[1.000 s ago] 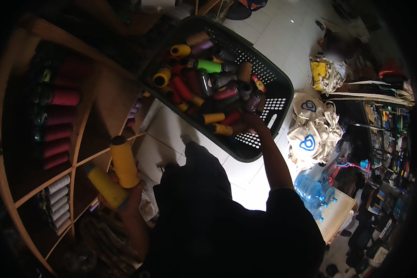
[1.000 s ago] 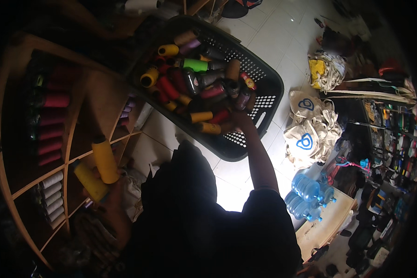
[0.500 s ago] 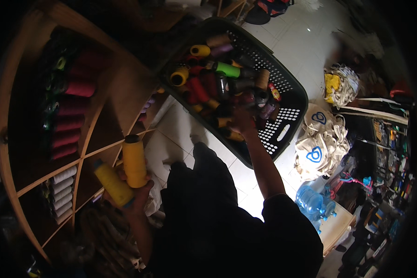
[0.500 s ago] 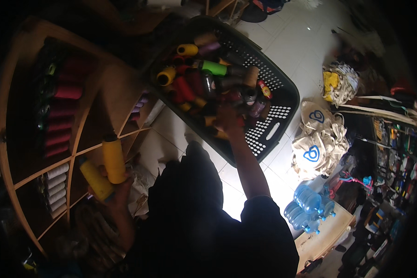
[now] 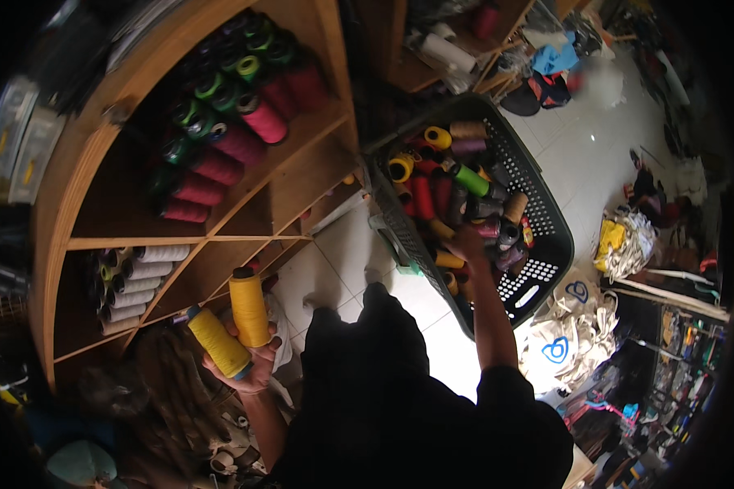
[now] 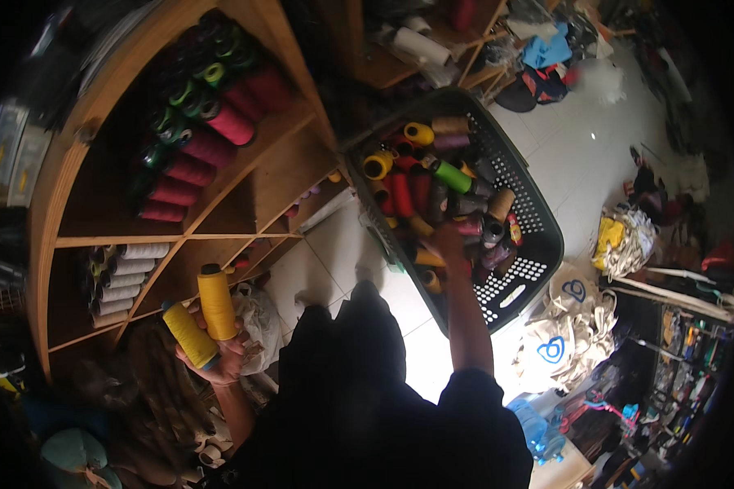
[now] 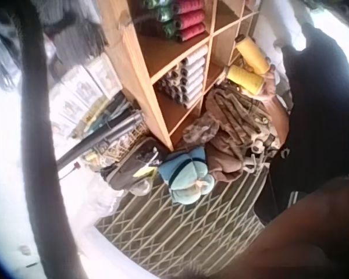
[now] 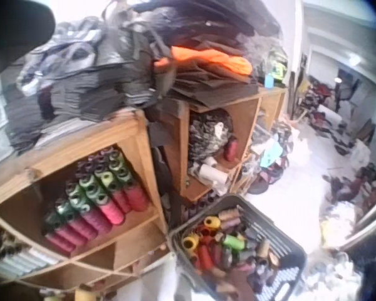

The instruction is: The person repeatedly picks up thread spools from a black plastic basket and places them onto a wooden shelf. They handle spools of various colors, including white, pink, and yellow, arranging them in rows on the shelf.

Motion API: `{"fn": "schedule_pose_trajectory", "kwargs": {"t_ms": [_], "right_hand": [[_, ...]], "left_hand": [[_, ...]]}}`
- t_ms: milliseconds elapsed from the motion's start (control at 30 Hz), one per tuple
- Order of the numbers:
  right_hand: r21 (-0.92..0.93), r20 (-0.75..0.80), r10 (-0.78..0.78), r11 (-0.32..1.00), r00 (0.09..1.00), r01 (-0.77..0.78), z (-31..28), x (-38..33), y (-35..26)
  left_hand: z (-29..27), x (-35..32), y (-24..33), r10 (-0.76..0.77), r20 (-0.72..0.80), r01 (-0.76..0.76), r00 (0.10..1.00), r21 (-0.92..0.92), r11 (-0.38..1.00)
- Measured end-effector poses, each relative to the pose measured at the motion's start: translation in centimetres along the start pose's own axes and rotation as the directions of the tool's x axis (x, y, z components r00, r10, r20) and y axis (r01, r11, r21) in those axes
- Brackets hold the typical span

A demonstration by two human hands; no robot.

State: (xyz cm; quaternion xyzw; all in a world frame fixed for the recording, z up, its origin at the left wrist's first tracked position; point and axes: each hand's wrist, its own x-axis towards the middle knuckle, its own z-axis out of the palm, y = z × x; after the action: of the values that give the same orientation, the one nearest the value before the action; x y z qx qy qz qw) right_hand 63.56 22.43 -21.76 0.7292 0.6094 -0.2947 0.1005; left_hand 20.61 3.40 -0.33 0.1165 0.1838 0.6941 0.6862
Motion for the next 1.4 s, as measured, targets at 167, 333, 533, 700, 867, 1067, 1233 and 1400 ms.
{"fn": "schedule_pose_trajectory", "kwargs": {"t_ms": [167,333,533,700,867,1067,1233,1400], "right_hand": [[0.455,0.017,-0.05,0.89,0.999,0.037,-7.2,-8.6,-1.0],[0.896,0.014,-0.509,0.388,0.861,0.215,-6.1,-15.9,-10.3],[0.839,0.112,-0.802,0.393,0.587,0.377,1.9,-22.8,-32.1],[0.876,0.173,-0.939,0.285,0.297,0.39,8.9,-29.7,-45.6],[0.894,0.139,-0.981,0.181,0.132,0.41,15.9,-35.7,-55.7],[0.873,-0.107,-0.988,-0.04,0.111,0.486,18.8,-40.6,-70.2],[0.654,-0.356,-0.85,0.071,0.389,0.753,23.8,-38.8,-84.3],[0.234,-0.404,-0.88,0.166,0.251,0.958,26.2,-37.3,-94.2]], "left_hand": [[-2.7,-3.7,3.3,0.19,-0.127,-0.184,0.973,0.057,0.981],[-4.4,-5.1,8.6,0.266,-0.11,-0.261,0.958,0.056,0.964],[-6.6,-10.7,16.0,0.454,-0.003,-0.453,0.891,0.059,0.89],[-7.6,-17.7,20.3,0.645,-0.058,-0.644,0.762,0.032,0.764],[-9.0,-22.7,24.6,0.729,-0.01,-0.727,0.685,0.062,0.684],[-9.8,-24.8,28.0,0.763,0.067,-0.762,0.642,0.165,0.627],[-10.8,-25.8,28.6,0.774,0.039,-0.77,0.632,0.146,0.621],[-11.0,-25.8,28.8,0.775,0.049,-0.771,0.63,0.154,0.618]]}}
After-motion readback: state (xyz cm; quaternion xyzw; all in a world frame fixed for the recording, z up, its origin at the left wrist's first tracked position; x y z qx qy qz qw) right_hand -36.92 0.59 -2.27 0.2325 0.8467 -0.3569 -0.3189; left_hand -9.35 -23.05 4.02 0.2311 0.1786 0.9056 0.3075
